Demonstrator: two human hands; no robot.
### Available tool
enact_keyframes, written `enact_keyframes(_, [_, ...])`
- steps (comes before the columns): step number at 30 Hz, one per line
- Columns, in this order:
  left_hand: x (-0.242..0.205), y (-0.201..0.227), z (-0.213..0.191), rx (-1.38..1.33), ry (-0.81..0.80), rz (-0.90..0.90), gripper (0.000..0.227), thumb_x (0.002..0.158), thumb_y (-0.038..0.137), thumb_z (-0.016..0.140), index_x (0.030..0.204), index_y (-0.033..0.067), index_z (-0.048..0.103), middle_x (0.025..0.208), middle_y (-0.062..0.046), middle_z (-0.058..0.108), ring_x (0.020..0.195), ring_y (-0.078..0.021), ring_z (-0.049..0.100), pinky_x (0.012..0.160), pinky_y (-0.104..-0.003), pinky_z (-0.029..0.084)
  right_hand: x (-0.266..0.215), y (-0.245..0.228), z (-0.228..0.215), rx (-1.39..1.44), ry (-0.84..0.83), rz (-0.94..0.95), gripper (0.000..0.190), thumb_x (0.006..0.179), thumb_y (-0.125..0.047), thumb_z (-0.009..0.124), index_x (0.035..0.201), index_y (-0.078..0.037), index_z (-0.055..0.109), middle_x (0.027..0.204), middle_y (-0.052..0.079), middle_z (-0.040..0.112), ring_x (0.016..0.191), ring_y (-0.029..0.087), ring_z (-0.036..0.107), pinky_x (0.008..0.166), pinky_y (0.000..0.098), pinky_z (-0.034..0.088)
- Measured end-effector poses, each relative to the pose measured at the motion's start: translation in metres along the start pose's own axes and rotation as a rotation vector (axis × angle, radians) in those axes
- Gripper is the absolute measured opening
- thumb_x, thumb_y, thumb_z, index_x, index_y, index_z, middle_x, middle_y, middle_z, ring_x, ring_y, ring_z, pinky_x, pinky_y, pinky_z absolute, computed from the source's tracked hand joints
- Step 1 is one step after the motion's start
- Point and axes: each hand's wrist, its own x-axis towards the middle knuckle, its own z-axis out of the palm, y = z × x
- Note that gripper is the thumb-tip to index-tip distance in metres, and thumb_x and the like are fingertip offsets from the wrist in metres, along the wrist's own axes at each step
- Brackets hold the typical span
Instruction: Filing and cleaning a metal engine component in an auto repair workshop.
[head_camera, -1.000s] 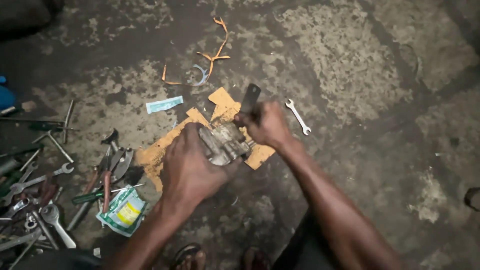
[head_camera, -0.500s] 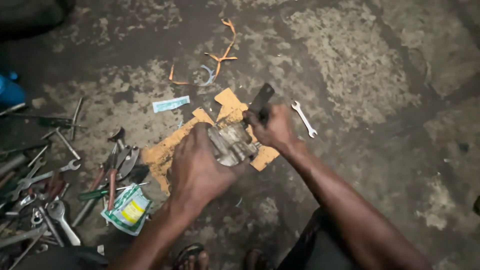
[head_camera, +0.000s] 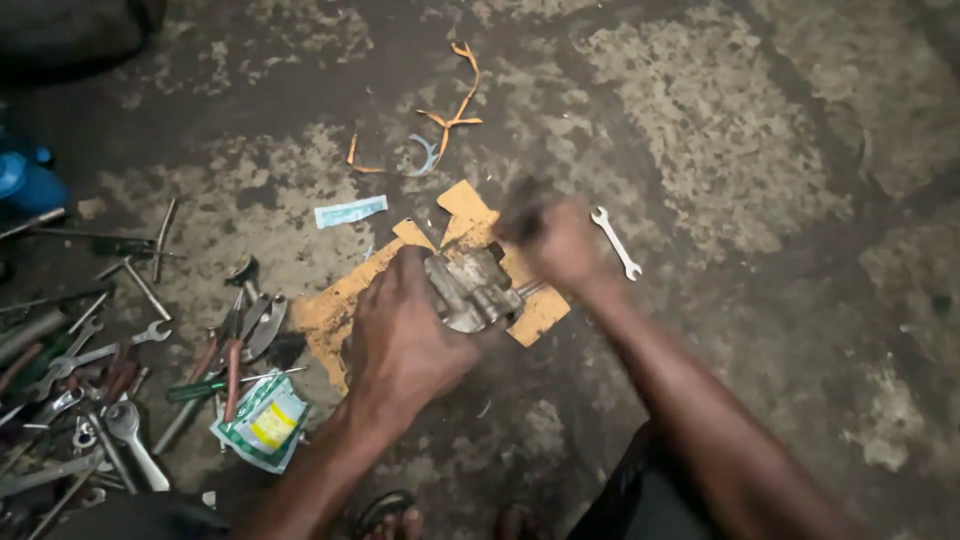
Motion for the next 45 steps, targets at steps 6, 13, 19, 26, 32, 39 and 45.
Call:
enact_keyframes(6, [0.001, -0.004, 0.007, -0.065, 0.06, 0.08, 0.089, 0.058, 0.048, 0.093, 0.119, -0.0033, 0.053, 0.109, -0.026, 0.067, 0.104, -0.045, 0.064, 0.091, -0.053, 0.05, 0.02, 0.066, -0.025, -0.089, -0.09, 0.027, 0.023, 0.084, -0.025, 0.081, 0.088, -0.003, 0.077, 0.079, 0.008, 0.078, 0.073, 0.018, 0.073, 0.066, 0.0379, 0.059])
enact_keyframes(13, [0.003, 0.0, -0.005, -0.024, -0.052, 0.021, 0.089, 0.057, 0.041, 0.092, 0.122, -0.0038, 0.051, 0.11, -0.026, 0.066, 0.105, -0.0451, 0.062, 0.092, -0.053, 0.049, 0.0, 0.155, -0.033, -0.996, -0.409, 0.147, 0.022, 0.083, -0.028, 0.082, 0.084, -0.005, 0.081, 0.08, 0.017, 0.074, 0.071, 0.028, 0.069, 0.069, 0.0411, 0.054])
enact_keyframes(19, [0.002, 0.006, -0.004, 0.006, -0.082, 0.006, 0.092, 0.057, 0.044, 0.093, 0.124, -0.0042, 0.05, 0.111, -0.026, 0.066, 0.105, -0.0432, 0.063, 0.092, -0.052, 0.051, 0.018, 0.185, -0.093, -0.638, -0.511, 0.557, 0.029, 0.07, -0.025, 0.075, 0.098, -0.017, 0.078, 0.083, 0.012, 0.079, 0.074, 0.03, 0.073, 0.071, 0.0469, 0.06])
enact_keyframes(26, [-0.002, -0.004, 0.007, 0.093, -0.102, -0.036, 0.096, 0.056, 0.04, 0.094, 0.129, -0.0034, 0.047, 0.109, -0.026, 0.065, 0.104, -0.0425, 0.064, 0.093, -0.053, 0.05, 0.005, 0.249, -0.136, -1.147, -0.303, 0.585, 0.034, 0.076, -0.03, 0.079, 0.107, -0.015, 0.081, 0.107, 0.017, 0.076, 0.1, 0.036, 0.072, 0.087, 0.0453, 0.057])
enact_keyframes(32, [0.004, 0.003, 0.0, 0.09, -0.128, -0.033, 0.111, 0.058, 0.04, 0.094, 0.139, -0.0092, 0.036, 0.109, -0.027, 0.065, 0.103, -0.0417, 0.064, 0.093, -0.051, 0.052, -0.006, 0.285, -0.112, -1.125, -0.324, 0.6, 0.051, 0.072, -0.034, 0.085, 0.114, -0.009, 0.072, 0.115, 0.019, 0.07, 0.11, 0.036, 0.069, 0.092, 0.046, 0.056])
enact_keyframes(39, [0.0, 0.007, -0.003, 0.06, -0.071, 0.003, 0.107, 0.054, 0.04, 0.095, 0.132, -0.0093, 0.043, 0.112, -0.029, 0.065, 0.105, -0.0455, 0.063, 0.093, -0.051, 0.05, -0.009, 0.249, -0.091, -1.171, -0.317, 0.752, 0.046, 0.081, -0.039, 0.075, 0.116, -0.009, 0.074, 0.124, 0.019, 0.074, 0.116, 0.031, 0.072, 0.097, 0.0433, 0.058])
enact_keyframes(45, [-0.003, 0.01, -0.006, 0.056, -0.064, -0.008, 0.097, 0.058, 0.042, 0.094, 0.127, -0.0081, 0.048, 0.108, -0.028, 0.066, 0.104, -0.0455, 0.064, 0.094, -0.051, 0.051, -0.011, 0.245, -0.094, -1.334, -0.539, 0.553, 0.044, 0.085, -0.041, 0.073, 0.119, -0.014, 0.075, 0.122, 0.016, 0.07, 0.117, 0.031, 0.066, 0.099, 0.0423, 0.053])
